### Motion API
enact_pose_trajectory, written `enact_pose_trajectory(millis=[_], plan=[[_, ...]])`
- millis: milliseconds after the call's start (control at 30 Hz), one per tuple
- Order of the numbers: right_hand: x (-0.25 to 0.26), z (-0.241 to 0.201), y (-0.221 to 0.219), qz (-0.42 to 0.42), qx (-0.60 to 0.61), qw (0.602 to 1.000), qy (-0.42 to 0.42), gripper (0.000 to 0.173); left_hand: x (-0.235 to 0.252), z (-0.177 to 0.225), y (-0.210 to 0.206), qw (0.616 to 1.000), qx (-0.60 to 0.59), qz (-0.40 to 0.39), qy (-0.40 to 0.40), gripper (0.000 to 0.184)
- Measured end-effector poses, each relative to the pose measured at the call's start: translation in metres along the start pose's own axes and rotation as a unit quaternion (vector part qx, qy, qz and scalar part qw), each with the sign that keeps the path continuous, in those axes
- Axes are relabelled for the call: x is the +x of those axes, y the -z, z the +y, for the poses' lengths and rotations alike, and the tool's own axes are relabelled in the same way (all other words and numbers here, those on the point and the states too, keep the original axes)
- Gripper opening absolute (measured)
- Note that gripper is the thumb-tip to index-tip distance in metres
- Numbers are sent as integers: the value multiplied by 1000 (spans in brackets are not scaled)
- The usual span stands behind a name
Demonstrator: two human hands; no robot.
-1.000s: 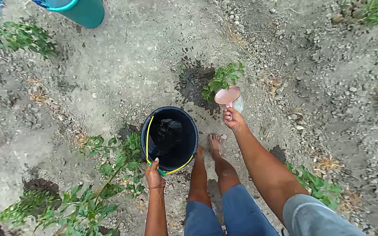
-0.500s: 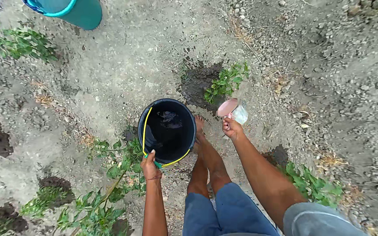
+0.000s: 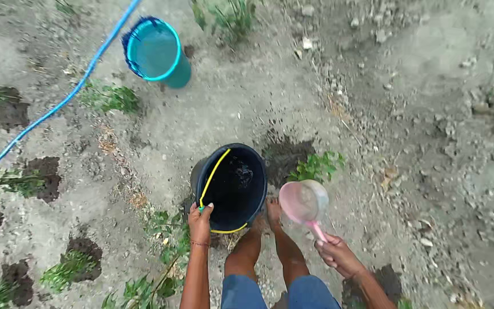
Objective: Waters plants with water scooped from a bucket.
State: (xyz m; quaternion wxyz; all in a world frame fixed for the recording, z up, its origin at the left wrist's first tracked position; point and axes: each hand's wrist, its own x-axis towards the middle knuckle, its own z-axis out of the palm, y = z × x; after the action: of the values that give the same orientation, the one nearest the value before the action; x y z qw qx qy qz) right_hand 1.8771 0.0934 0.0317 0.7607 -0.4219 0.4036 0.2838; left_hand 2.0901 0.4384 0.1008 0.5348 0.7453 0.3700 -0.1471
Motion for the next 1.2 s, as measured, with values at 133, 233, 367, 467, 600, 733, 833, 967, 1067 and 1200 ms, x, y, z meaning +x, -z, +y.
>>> enact_pose_trajectory(millis=[133,233,367,467,600,733,833,967,1067,1200], plan=[[54,-95,-75,-112,-538,829,101,40,19,53,14,995,63,-66,-37,15],[129,-159,-153,-120,-767,618,123,49,35,92,23,991,94,-92,-37,17],[234,-208,-236,-122,-842,503,154,54,74,138,33,991,82,-102,-29,21],[273,-209,-286,-140,-839,522,63,54,118,161,41,995,46,-89,-15,23],[290,-185,-321,-206,-655,727,-29,34,173,173,45,997,29,-64,21,26],[319,-197,-324,-262,-263,901,-225,27,206,171,52,998,3,-46,37,23],[337,-209,-316,-295,-94,916,-254,21,230,164,57,997,-43,-28,57,18],[335,-223,-303,-332,3,917,-220,17,264,152,65,989,-101,32,99,16],[332,-239,-291,-326,64,928,-170,20,287,140,67,983,-112,67,132,10],[356,-276,-288,-216,113,966,-89,23,314,141,57,972,-121,106,174,15]])
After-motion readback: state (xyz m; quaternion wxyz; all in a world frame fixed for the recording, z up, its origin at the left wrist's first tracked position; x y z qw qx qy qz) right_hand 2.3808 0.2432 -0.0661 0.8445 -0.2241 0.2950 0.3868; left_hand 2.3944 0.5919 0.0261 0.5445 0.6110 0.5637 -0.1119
